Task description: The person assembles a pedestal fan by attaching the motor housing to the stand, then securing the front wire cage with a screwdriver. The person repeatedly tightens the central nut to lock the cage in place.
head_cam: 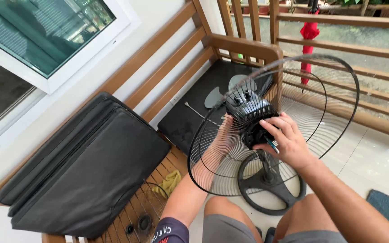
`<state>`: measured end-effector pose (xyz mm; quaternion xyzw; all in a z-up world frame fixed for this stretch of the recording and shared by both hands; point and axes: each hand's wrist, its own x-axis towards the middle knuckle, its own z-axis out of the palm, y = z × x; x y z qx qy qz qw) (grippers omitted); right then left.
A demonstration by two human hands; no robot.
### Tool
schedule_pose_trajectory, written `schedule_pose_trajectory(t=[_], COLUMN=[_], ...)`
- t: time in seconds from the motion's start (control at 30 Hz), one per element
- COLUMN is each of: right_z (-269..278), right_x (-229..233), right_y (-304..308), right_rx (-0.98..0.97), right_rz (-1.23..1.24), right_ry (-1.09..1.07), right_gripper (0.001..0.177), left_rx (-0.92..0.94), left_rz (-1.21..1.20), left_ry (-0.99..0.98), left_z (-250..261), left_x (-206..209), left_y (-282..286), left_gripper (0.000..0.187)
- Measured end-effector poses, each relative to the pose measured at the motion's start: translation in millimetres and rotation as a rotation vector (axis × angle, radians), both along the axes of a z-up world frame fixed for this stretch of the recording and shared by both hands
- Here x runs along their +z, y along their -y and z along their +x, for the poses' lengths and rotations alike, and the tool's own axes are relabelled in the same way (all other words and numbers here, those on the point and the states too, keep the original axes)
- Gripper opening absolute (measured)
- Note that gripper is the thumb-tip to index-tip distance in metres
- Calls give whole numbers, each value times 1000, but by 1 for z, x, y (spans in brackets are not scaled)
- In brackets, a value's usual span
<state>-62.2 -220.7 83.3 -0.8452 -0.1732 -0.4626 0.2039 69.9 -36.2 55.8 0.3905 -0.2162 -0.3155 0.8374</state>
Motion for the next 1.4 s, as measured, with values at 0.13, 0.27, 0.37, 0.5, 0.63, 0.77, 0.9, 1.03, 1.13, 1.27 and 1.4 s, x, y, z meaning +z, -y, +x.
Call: schedule_pose_trajectory(t=[0.13, 0.27, 0.37, 0.5, 0.63, 0.77, 0.9, 1.03, 1.13, 1.27, 1.4], right_z=[2, -4, -3, -1, 4, 8, 9, 9, 7, 4, 6], right_x=[2, 10, 10, -3, -25, -33, -35, -34, -34, -33, -24], right_y=[-5, -10, -9, -6, -11, -14, -19, -14, -11, -9, -4], right_rx=[-45, -105, -45, -64, 23, 96, 67, 74, 84, 93, 39], right_rz=[68, 10, -31, -45, 96, 160, 139, 145, 121, 116, 67], right_ry=[17, 11, 20, 112, 170, 164, 138, 107, 103, 139, 193], right_gripper=[77, 78, 78, 71, 68, 67, 61, 54, 52, 51, 56], left_rx=[-86, -65, -81, -45, -87, -51, -47, 2, 20, -48, 40], left_rz=[-36, 61, 54, 69, 84, 180, 168, 174, 216, 177, 277], left_ry=[3, -1, -44, -62, -15, -46, -74, -66, -86, -110, -116], left_z=[10, 17, 11, 12, 17, 14, 11, 7, 5, 11, 13], left_x=[-9, -8, -13, -9, -11, -10, -6, -1, -1, -7, -9], left_y=[6, 4, -3, 1, 4, -1, -1, -1, -4, -2, 2], left_gripper=[78, 83, 87, 85, 85, 84, 83, 85, 87, 90, 94])
